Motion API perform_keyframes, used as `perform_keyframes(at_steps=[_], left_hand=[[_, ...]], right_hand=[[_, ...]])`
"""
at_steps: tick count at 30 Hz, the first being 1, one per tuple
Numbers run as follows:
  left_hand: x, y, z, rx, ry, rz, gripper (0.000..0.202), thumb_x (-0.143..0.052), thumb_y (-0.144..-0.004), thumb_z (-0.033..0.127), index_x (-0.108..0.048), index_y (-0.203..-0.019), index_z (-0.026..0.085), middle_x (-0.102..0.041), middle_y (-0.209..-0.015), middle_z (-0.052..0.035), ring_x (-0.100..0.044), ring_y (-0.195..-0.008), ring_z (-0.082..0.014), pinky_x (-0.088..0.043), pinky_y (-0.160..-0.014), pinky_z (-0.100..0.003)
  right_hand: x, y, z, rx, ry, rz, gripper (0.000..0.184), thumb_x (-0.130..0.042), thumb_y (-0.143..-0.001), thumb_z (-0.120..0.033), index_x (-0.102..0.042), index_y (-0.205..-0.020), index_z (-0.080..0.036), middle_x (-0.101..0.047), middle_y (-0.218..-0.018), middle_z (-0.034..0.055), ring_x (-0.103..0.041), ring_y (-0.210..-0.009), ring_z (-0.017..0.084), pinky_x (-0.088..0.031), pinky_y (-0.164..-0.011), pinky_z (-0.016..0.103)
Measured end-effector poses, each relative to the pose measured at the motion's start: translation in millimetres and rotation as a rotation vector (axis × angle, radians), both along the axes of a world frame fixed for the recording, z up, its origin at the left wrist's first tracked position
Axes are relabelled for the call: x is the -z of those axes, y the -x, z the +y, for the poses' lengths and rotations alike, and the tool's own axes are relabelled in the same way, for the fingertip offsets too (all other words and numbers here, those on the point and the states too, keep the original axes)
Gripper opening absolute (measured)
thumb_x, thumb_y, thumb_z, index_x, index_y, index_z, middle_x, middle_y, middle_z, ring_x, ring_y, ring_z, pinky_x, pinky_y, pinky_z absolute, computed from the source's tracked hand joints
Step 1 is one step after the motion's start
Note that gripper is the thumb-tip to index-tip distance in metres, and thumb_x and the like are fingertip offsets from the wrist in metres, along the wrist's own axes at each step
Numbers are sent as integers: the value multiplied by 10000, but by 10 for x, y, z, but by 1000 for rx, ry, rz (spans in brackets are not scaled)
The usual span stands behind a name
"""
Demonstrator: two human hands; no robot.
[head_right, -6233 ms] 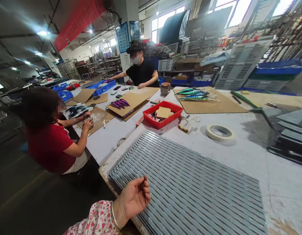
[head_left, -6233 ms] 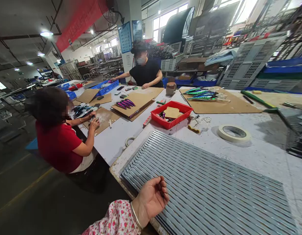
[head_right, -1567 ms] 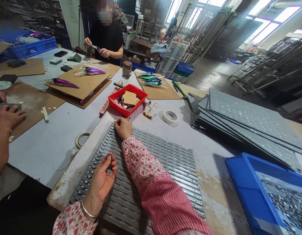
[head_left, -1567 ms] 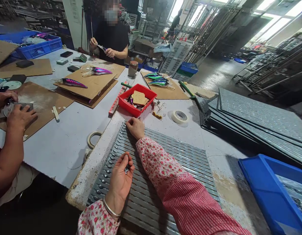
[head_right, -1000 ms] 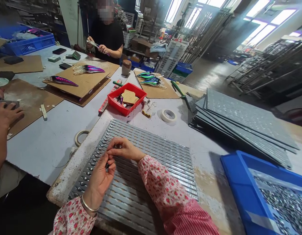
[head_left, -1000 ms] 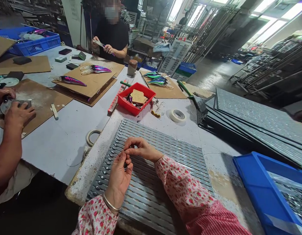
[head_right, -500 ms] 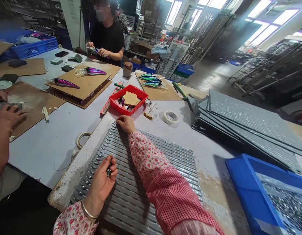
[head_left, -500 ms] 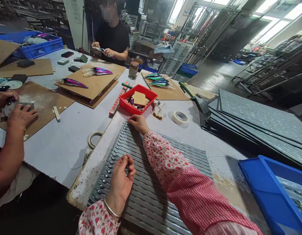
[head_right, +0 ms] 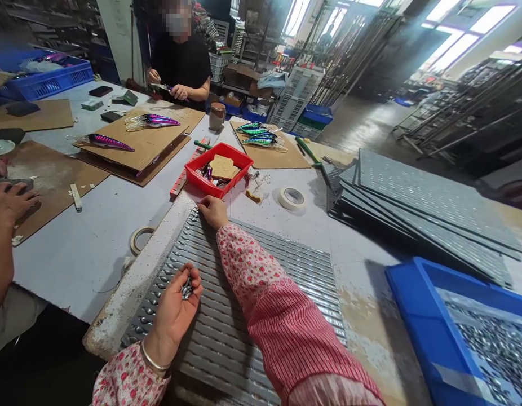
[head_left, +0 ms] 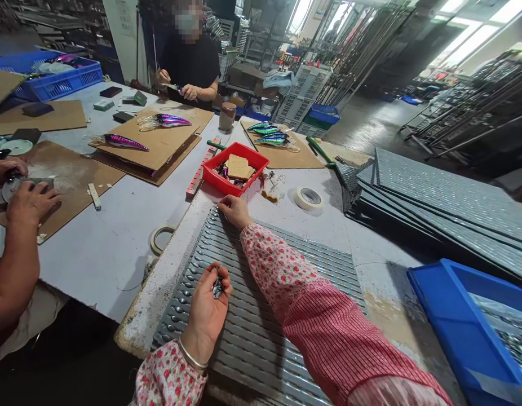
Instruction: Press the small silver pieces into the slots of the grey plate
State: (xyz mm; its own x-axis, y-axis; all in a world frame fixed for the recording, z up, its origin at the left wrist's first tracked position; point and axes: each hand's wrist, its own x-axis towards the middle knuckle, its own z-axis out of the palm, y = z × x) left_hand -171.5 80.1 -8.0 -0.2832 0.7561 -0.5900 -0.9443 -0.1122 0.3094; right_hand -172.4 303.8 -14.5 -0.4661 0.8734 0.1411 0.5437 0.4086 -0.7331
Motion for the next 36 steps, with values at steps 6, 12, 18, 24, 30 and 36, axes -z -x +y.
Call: perform_keyframes(at_steps=[6, 12, 18, 24, 30, 36], left_hand=[[-196, -19, -116, 48, -49, 41, 182, -708, -669, 126, -674, -848, 121, -593, -731, -17, -515, -614, -53, -434, -540, -147], [-271, -117, -476, 56, -4, 76, 197, -771, -604, 175, -657, -760, 134, -578, -684, 4, -487, -558, -43, -382, -461, -136], [-143, -294, -1036, 131, 23, -48, 190, -772, -605, 155, -646, -743, 120, -520, -637, 22, -445, -535, -28, -337, -429, -121], [-111, -307, -1437, 111, 107, -10, 165, -645, -748, 193, -652, -895, 119, -585, -790, -36, -511, -619, -58, -427, -528, -155], [-52, -262, -1638, 127, 84, -5, 105, -603, -772, 166, -624, -872, 142, -592, -722, -28, -488, -570, -51, -388, -499, -142], [16, -219, -1696, 115, 115, -1, 127, -669, -715, 147, -639, -837, 127, -614, -774, -43, -519, -622, -56, -418, -543, -143]], right_hand=[[-332, -561, -697, -304, 265, 317, 194, -583, -778, -355, -579, -741, -165, -547, -651, -14, -472, -589, 104, -377, -554, 228], [-471, -1106, -1540, -607, 461, 319, 198, -630, -785, -365, -617, -828, -172, -584, -728, 11, -497, -650, 117, -394, -600, 249], [-248, -1262, -2143, -539, 454, 365, 169, -619, -803, -343, -579, -762, -184, -547, -705, 5, -492, -681, 127, -401, -628, 258], [-209, -1216, -2494, -546, 542, 341, 119, -458, -902, -306, -505, -880, -198, -603, -853, 29, -552, -705, 119, -442, -659, 260], [-154, -972, -2495, -522, 134, 62, 69, -544, -838, -216, -603, -825, -182, -620, -731, 8, -534, -648, 112, -399, -601, 224], [-75, -817, -2582, -514, 20, -82, 55, -601, -796, -187, -603, -743, -171, -624, -669, 2, -538, -596, 109, -386, -575, 212]])
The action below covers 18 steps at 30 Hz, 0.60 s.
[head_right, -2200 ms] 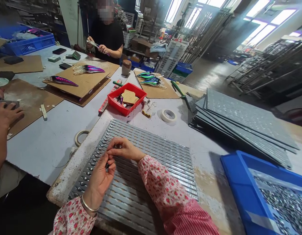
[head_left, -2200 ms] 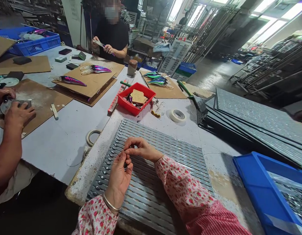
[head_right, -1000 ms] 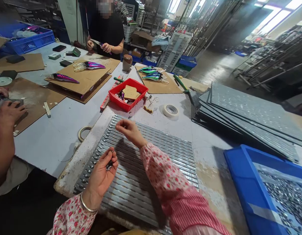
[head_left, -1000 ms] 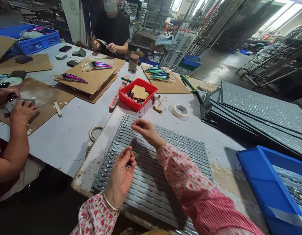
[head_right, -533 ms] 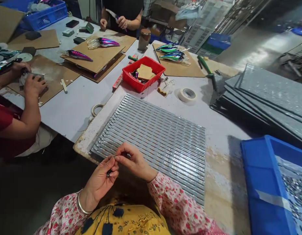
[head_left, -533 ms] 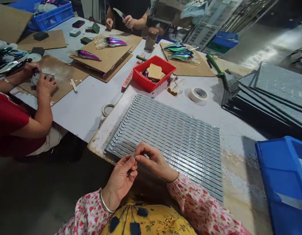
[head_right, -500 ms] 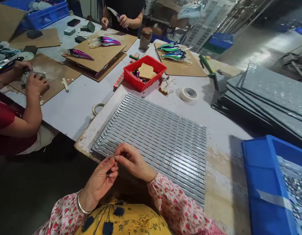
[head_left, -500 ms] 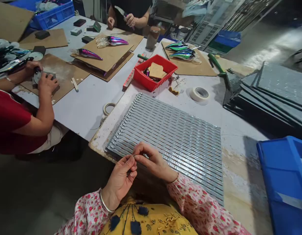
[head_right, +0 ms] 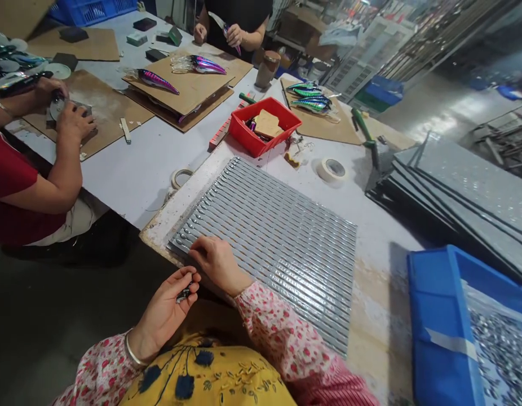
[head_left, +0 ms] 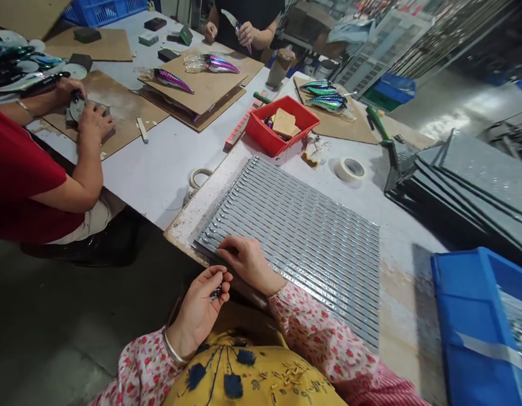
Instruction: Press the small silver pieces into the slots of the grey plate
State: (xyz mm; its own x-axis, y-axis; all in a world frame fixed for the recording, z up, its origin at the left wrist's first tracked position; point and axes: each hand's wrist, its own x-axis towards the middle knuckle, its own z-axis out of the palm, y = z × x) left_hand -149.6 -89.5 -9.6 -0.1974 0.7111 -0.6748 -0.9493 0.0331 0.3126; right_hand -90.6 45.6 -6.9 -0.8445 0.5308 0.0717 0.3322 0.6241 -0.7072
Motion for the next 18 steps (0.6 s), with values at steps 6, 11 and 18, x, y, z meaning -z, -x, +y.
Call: perform_keyframes(at_steps=[6, 11, 18], left_hand=[[48, 34, 0, -8, 18, 19, 189, -706, -684, 147, -658, -865, 122, -601, -754, -25, -507, -614, -42, -424, -542, -128], [58, 59, 9, -18, 17, 28, 140, -720, -678, 177, -642, -787, 139, -572, -694, 2, -481, -577, -35, -415, -516, -125], [59, 88, 41, -75, 28, 12, 183, -749, -645, 206, -651, -780, 131, -567, -735, 0, -487, -587, -34, -429, -516, -128]], right_hand=[[-16, 71, -46, 16, -133, -113, 76, -571, -800, -181, -576, -725, -173, -610, -668, 14, -535, -625, 130, -372, -597, 226], [8, 94, -53, 34, -189, -176, 77, -565, -804, -203, -572, -732, -176, -615, -689, 19, -536, -657, 145, -361, -616, 245], [-56, 13, 27, -7, 69, -42, 69, -559, -826, -218, -585, -781, -172, -601, -694, -1, -511, -622, 109, -370, -577, 213]])
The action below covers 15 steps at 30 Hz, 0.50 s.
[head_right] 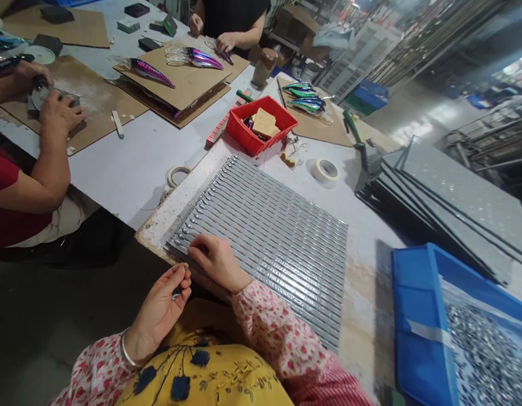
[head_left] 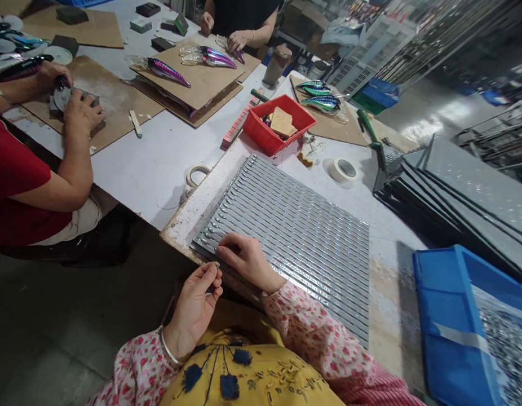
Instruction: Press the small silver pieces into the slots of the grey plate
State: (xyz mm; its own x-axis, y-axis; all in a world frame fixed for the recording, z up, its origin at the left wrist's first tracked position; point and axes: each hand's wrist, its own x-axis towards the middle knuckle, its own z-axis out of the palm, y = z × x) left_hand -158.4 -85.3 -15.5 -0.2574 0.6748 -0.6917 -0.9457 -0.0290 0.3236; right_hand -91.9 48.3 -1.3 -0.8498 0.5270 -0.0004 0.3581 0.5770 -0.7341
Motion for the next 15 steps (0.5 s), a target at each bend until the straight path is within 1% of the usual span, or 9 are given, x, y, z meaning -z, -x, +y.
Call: perform_keyframes(at_steps=[2, 3, 5, 7, 8, 9, 12, 13, 15], left_hand=[[-6, -1, 10, 5, -6, -6, 184, -747, -648, 209, -651, -782, 128, -553, -713, 8, -475, -570, -29, -421, -501, -124], [-10, -4, 16, 10, -10, -13, 186, -748, -647, 209, -651, -780, 125, -545, -699, 13, -469, -561, -25, -416, -494, -121], [-20, -12, 28, 26, -18, -30, 184, -752, -642, 206, -650, -770, 120, -531, -676, 20, -458, -544, -19, -403, -476, -113], [-32, -20, 39, 45, -20, -40, 162, -745, -649, 204, -647, -746, 117, -530, -661, 22, -451, -531, -16, -392, -463, -107], [-39, -22, 43, 45, -17, -36, 149, -733, -665, 210, -649, -749, 119, -543, -671, 15, -462, -540, -21, -401, -471, -111], [-47, -21, 46, 38, -9, -27, 137, -713, -687, 216, -655, -770, 123, -569, -699, 0, -488, -565, -33, -420, -493, -122], [-75, -11, 48, 22, 17, 5, 172, -633, -747, 193, -662, -904, 129, -639, -848, -68, -568, -689, -93, -482, -594, -183], [-85, -8, 48, 32, 25, 7, 194, -614, -753, 173, -656, -936, 127, -645, -861, -79, -575, -697, -102, -484, -600, -192], [-101, -4, 48, 63, 28, -7, 188, -594, -755, 145, -644, -936, 124, -639, -794, -65, -557, -635, -88, -459, -555, -178]], right_hand=[[-64, -78, 16, -78, 131, 73, 97, -567, -836, -267, -597, -834, -174, -605, -732, 2, -514, -637, 103, -383, -572, 203], [-98, -116, 16, -126, 162, 90, 113, -573, -836, -284, -601, -849, -175, -605, -747, 6, -516, -652, 105, -390, -581, 206], [-157, -177, 7, -197, 151, 97, 124, -573, -839, -297, -605, -834, -177, -596, -746, 14, -516, -679, 117, -401, -610, 223], [-182, -212, -5, -212, 112, 91, 137, -556, -849, -296, -600, -792, -180, -589, -732, 19, -515, -702, 130, -406, -642, 245], [-177, -218, -7, -185, 108, 88, 147, -548, -853, -299, -595, -778, -182, -588, -727, 20, -515, -705, 133, -407, -648, 253], [-160, -217, -4, -129, 116, 93, 156, -545, -853, -306, -588, -766, -184, -586, -718, 17, -514, -697, 134, -407, -641, 257], [-54, -174, 22, 127, 107, 128, 183, -546, -843, -327, -567, -728, -186, -574, -683, 8, -503, -660, 136, -401, -616, 268], [-12, -149, 31, 191, 72, 135, 189, -546, -839, -328, -563, -715, -186, -571, -673, 8, -497, -657, 140, -397, -616, 274], [62, -95, 39, 230, -20, 123, 188, -546, -835, -317, -560, -699, -187, -578, -669, 12, -487, -672, 151, -385, -638, 292]])
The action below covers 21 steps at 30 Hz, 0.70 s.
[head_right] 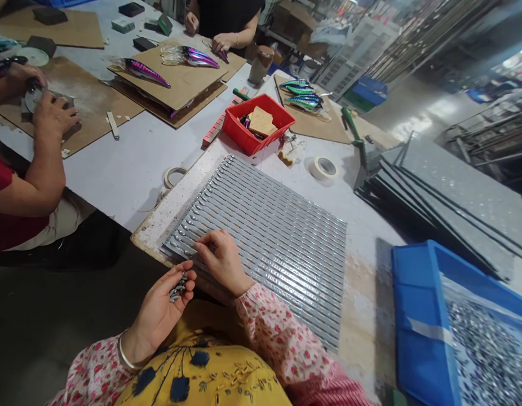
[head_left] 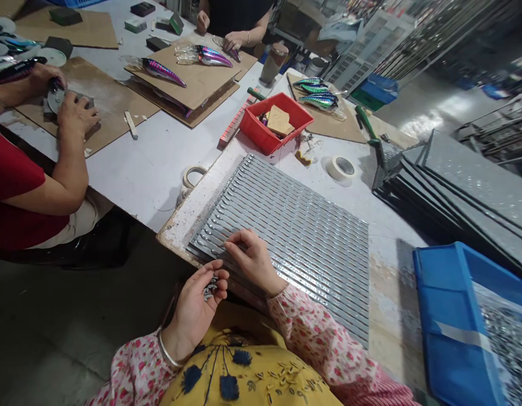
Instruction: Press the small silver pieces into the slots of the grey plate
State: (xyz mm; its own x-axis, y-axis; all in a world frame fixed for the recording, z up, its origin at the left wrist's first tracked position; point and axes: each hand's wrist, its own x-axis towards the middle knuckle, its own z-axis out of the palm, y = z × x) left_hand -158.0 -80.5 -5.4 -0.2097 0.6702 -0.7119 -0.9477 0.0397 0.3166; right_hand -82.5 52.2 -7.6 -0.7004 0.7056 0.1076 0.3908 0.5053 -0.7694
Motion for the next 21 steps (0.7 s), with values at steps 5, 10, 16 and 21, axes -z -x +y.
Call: perform_keyframes(at_steps=[5, 10, 16, 21], left_hand=[[-7, -4, -4, -3, -1, -37, 113, -586, -760, 158, -609, -867, 133, -606, -702, -35, -513, -557, -74, -407, -493, -169], [4, -3, -4, 26, -26, -27, 93, -635, -735, 166, -619, -822, 138, -621, -754, -40, -531, -607, -78, -420, -520, -168], [-3, -8, 20, 29, -24, 38, 222, -734, -654, 173, -666, -861, 126, -609, -736, -13, -523, -618, -50, -440, -571, -143], [-4, 1, 27, -38, -8, 64, 184, -752, -637, 219, -635, -754, 140, -572, -683, 16, -476, -542, -30, -407, -500, -133]], right_hand=[[72, 87, -52, -1, -199, -127, 160, -556, -831, -258, -545, -686, -191, -603, -699, 13, -474, -733, 171, -338, -701, 316], [62, 92, -93, 0, -305, -247, 193, -594, -810, -291, -524, -660, -192, -594, -692, 8, -463, -752, 181, -302, -698, 318], [78, 112, -70, -14, -295, -264, 208, -603, -804, -301, -526, -643, -195, -592, -685, 15, -462, -749, 184, -306, -687, 316], [-14, 27, -14, -45, -63, -26, 212, -568, -834, -315, -533, -666, -191, -572, -659, 6, -483, -687, 157, -364, -656, 291]])
